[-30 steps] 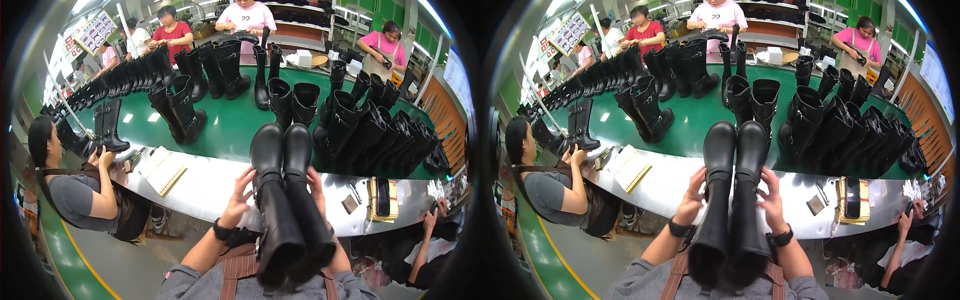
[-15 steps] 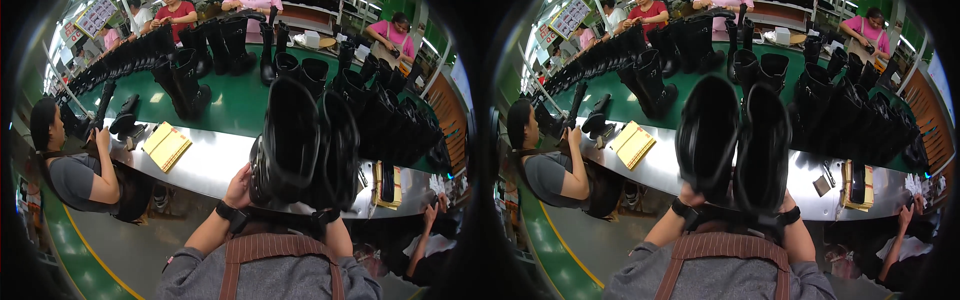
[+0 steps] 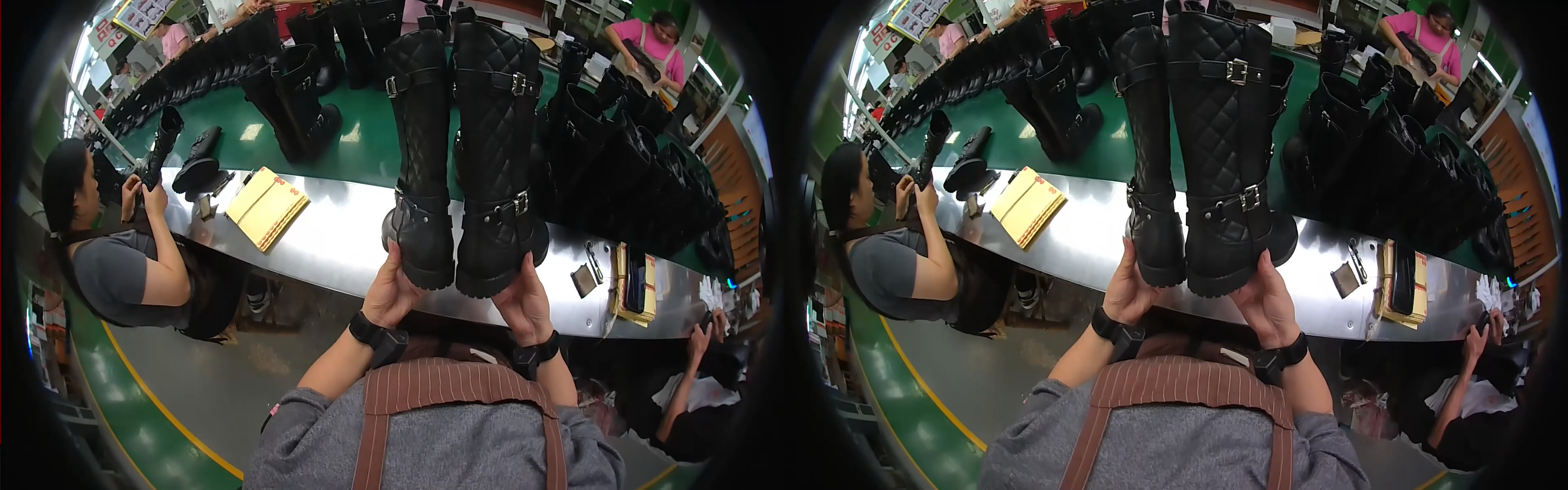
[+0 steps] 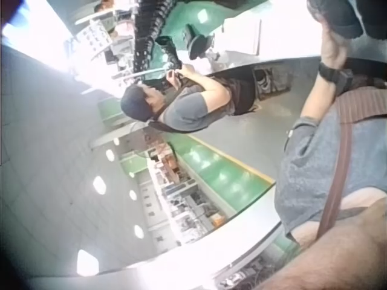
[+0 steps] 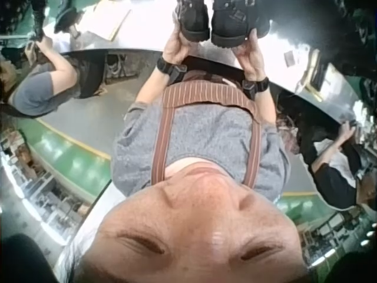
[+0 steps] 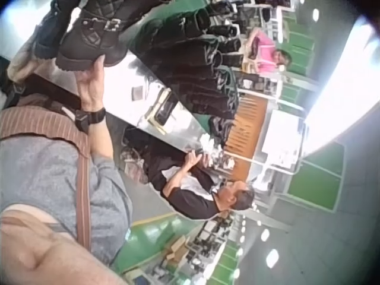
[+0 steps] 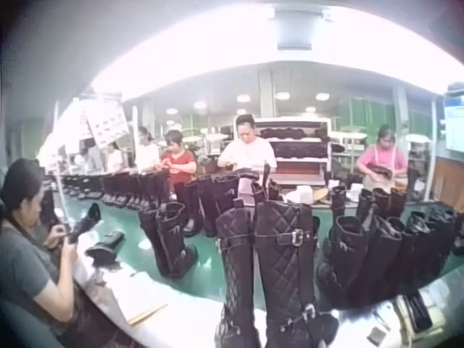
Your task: The recorder is inspecting and organizing pairs of black boots on a factory conveyor belt.
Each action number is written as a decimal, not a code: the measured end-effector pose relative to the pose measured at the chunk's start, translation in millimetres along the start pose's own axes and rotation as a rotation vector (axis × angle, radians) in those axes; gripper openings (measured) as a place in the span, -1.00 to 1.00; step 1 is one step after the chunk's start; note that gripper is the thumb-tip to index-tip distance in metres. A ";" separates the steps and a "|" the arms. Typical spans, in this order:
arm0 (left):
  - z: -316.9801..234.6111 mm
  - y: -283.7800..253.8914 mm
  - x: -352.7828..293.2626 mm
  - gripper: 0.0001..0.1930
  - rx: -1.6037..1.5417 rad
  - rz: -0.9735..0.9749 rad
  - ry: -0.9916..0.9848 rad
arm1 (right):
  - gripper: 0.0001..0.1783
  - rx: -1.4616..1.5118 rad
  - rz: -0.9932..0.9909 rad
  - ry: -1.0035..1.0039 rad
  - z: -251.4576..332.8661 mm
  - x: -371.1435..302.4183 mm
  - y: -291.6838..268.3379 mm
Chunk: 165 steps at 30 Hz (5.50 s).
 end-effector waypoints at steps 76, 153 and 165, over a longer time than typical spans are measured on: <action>-23.2 75.0 18.5 -0.09 1.020 0.052 0.439 | -0.57 -2.060 0.829 -0.949 100.0 -27.9 182.6; -120.6 -137.7 75.8 -0.83 0.604 -0.453 0.442 | -0.82 -1.901 0.471 -0.163 33.5 32.8 70.8; -117.8 -134.8 76.2 -0.84 0.762 -0.488 0.414 | -0.83 -0.520 0.059 0.168 43.8 89.4 -33.9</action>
Point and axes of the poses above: each hand's wrist, its own x-axis towards the middle knuckle, its own y-axis out of the palm, z = x × y, the point moved 3 cm from there along x, towards the middle knuckle, and after that the axes turned 8 degrees about x, right-handed, at the moved point
